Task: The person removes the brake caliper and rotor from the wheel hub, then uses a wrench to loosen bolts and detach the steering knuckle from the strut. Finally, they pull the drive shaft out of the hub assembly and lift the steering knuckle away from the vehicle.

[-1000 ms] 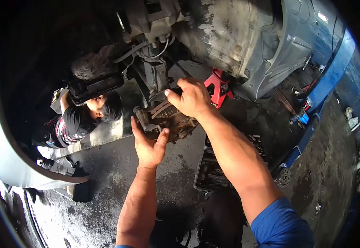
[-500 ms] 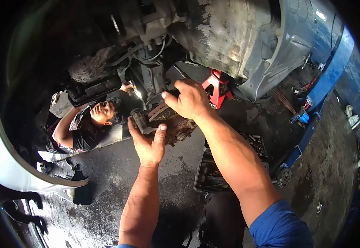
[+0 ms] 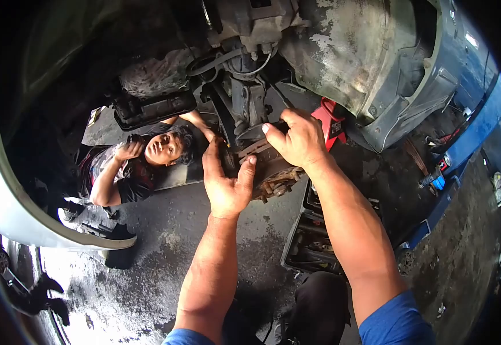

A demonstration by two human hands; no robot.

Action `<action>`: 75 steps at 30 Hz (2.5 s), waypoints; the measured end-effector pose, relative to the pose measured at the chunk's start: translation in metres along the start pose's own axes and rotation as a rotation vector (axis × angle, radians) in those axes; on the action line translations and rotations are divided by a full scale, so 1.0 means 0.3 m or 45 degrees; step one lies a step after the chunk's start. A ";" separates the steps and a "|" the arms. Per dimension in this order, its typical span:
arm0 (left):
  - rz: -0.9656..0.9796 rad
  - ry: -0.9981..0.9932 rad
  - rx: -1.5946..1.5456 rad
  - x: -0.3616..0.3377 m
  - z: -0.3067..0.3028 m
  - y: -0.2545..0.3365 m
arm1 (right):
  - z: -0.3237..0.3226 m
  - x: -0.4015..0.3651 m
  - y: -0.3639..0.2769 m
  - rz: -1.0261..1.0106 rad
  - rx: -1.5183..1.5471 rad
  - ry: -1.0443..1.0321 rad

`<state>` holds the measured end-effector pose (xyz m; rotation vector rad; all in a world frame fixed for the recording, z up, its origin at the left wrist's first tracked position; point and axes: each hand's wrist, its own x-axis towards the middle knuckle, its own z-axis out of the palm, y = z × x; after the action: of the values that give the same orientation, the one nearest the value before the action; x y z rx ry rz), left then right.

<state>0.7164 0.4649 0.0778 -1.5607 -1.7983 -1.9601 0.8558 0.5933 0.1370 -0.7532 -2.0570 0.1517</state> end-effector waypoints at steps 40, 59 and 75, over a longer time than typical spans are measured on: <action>-0.245 -0.136 -0.563 -0.013 -0.009 0.039 | -0.002 -0.004 -0.013 0.183 -0.062 -0.052; -0.274 -0.178 -0.389 -0.027 -0.020 -0.008 | -0.010 -0.019 -0.009 0.055 -0.067 0.038; -0.100 -0.138 -0.070 -0.014 -0.024 0.000 | 0.015 -0.012 0.003 0.046 0.014 0.018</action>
<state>0.7141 0.4570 0.0765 -1.6683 -1.8891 -2.0124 0.8541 0.5929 0.1314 -0.7829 -2.0282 0.1777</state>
